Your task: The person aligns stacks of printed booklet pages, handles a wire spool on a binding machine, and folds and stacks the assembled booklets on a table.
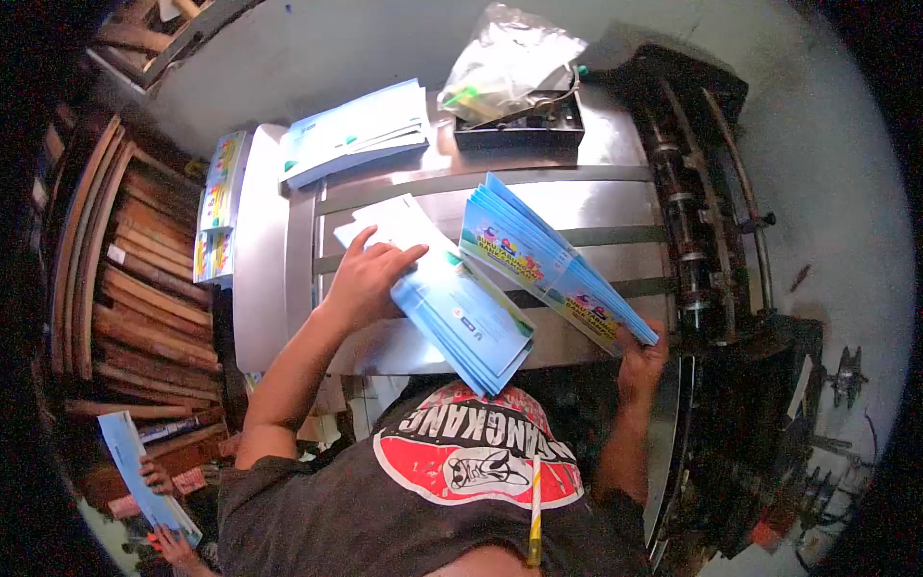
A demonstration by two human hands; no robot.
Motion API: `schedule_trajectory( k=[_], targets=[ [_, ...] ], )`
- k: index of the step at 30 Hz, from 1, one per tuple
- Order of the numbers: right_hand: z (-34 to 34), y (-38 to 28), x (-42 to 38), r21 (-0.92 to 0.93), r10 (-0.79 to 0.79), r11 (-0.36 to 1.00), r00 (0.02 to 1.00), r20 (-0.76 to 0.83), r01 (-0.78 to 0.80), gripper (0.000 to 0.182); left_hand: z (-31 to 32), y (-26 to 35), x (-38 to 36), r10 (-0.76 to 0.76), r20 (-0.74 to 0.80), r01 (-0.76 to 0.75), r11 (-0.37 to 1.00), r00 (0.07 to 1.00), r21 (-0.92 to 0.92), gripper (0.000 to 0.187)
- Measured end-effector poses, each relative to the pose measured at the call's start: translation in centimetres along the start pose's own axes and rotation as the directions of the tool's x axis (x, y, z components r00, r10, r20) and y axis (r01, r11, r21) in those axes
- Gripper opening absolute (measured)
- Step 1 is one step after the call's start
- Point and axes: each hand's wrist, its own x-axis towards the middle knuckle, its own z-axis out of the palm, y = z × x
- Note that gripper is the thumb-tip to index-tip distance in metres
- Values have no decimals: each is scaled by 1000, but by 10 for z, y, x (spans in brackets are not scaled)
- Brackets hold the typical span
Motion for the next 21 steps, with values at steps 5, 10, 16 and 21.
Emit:
schedule_trajectory(
  k=[5,10,16,21],
  targets=[
    [47,-17,10,76,-131,991,950,283,114,14,-4,0,23,225,-216,-255,960,950,-118,36],
    [69,-12,11,-141,102,989,868,486,-37,22,20,12,28,-41,-290,-6,987,956,-159,71],
    [77,-26,-6,58,-35,998,820,571,2,37,4,22,39,-40,-214,37,999,976,-21,70],
    [90,-36,-18,-237,-89,950,907,412,201,39,7,13,54,-67,-48,63,995,997,-81,61]
  ],
)
